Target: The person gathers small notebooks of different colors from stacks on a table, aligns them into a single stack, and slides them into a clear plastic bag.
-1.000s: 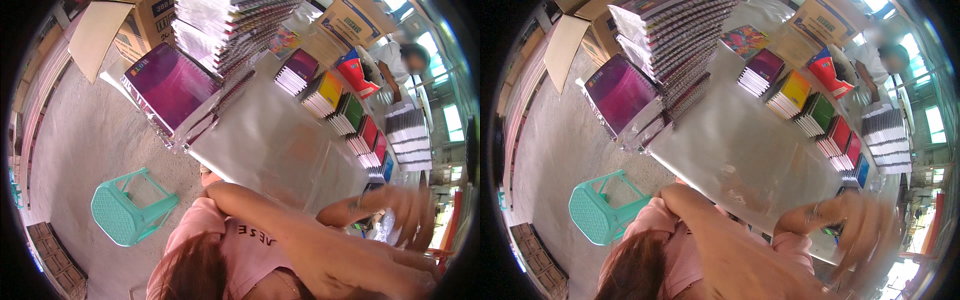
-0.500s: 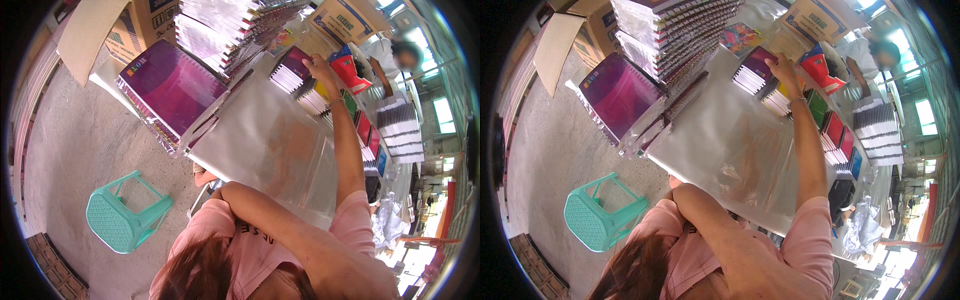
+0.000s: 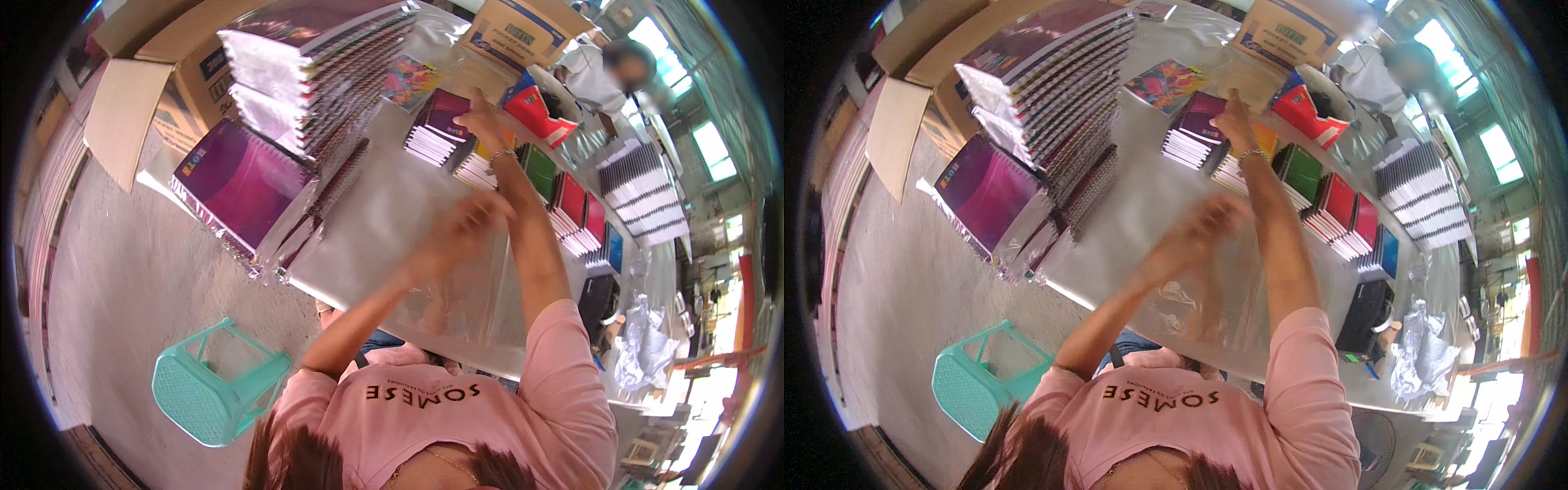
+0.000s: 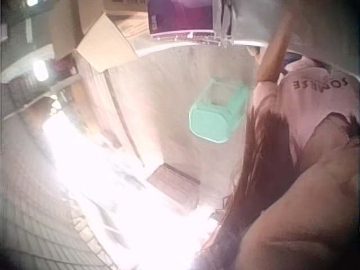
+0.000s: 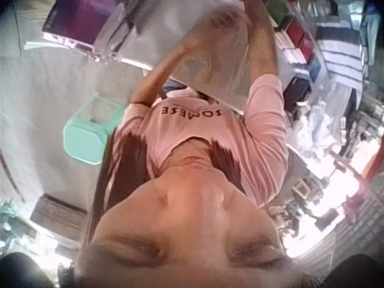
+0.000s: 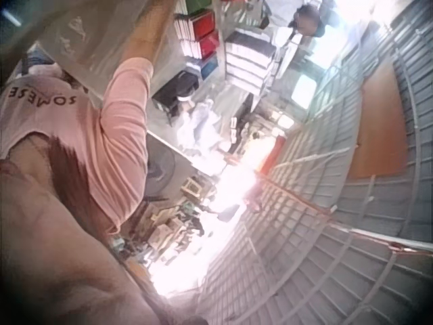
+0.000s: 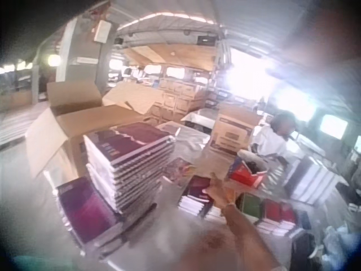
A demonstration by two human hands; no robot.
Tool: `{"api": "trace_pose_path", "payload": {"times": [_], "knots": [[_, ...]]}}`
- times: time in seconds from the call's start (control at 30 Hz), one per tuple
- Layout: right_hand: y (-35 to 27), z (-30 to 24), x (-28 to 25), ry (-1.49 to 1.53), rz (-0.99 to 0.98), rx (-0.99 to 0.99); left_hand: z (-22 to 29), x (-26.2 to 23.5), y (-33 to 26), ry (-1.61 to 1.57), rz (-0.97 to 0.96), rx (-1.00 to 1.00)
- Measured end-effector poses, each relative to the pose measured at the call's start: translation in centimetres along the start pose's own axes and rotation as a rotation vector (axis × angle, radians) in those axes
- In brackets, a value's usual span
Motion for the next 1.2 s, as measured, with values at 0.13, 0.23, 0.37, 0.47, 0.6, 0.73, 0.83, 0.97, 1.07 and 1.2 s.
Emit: {"api": "trace_pose_path", "payload": {"times": [0.13, 0.23, 0.37, 0.47, 0.6, 0.73, 0.83, 0.97, 1.07, 1.2], "knots": [[-0.2, -0.5, 1.0, -0.053, 0.076, -0.004, -4.7, -6.5, 1.9, 0.096, 0.579, -0.023], [0.1, -1.8, 2.2, -0.045, 0.060, 0.099, -4.7, -8.2, 1.7, -0.073, 0.651, -0.087], [0.1, -0.7, -0.1, -0.050, 0.059, 0.114, -3.8, -7.6, 2.7, -0.087, 0.603, -0.119], [-1.3, -2.0, -1.3, -0.049, 0.130, 0.134, -3.7, -8.1, 3.1, -0.059, 0.580, -0.110], [-6.3, -4.3, -1.7, 0.345, 0.101, -0.246, -2.9, -9.9, 3.6, -0.181, 0.529, -0.177], [-10.0, -4.5, -2.0, 0.309, -0.028, -0.261, -0.6, -9.6, 3.1, -0.272, 0.354, -0.182], [-8.5, 2.1, -3.5, -0.165, 0.181, 0.070, -1.9, -8.2, 3.2, -0.432, 0.361, -0.176], [-6.5, 6.6, -3.9, -0.417, 0.008, 0.323, -3.6, -7.2, 2.4, -0.600, 0.388, -0.154], [-5.5, 6.5, -3.9, -0.391, -0.054, 0.400, -4.4, -7.4, 1.4, -0.653, 0.411, -0.186], [-5.7, 6.1, -3.7, -0.257, 0.012, 0.329, -5.0, -8.2, -0.2, -0.662, 0.350, -0.216]]}}
Point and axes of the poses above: each hand's wrist, its own y-axis towards the middle knuckle, its own x-axis out of the palm, z = x × y, the point moved 1 cm from there along y, towards the middle knuckle, and after that the axes turned 10 degrees about -z, right-handed, at the moved point
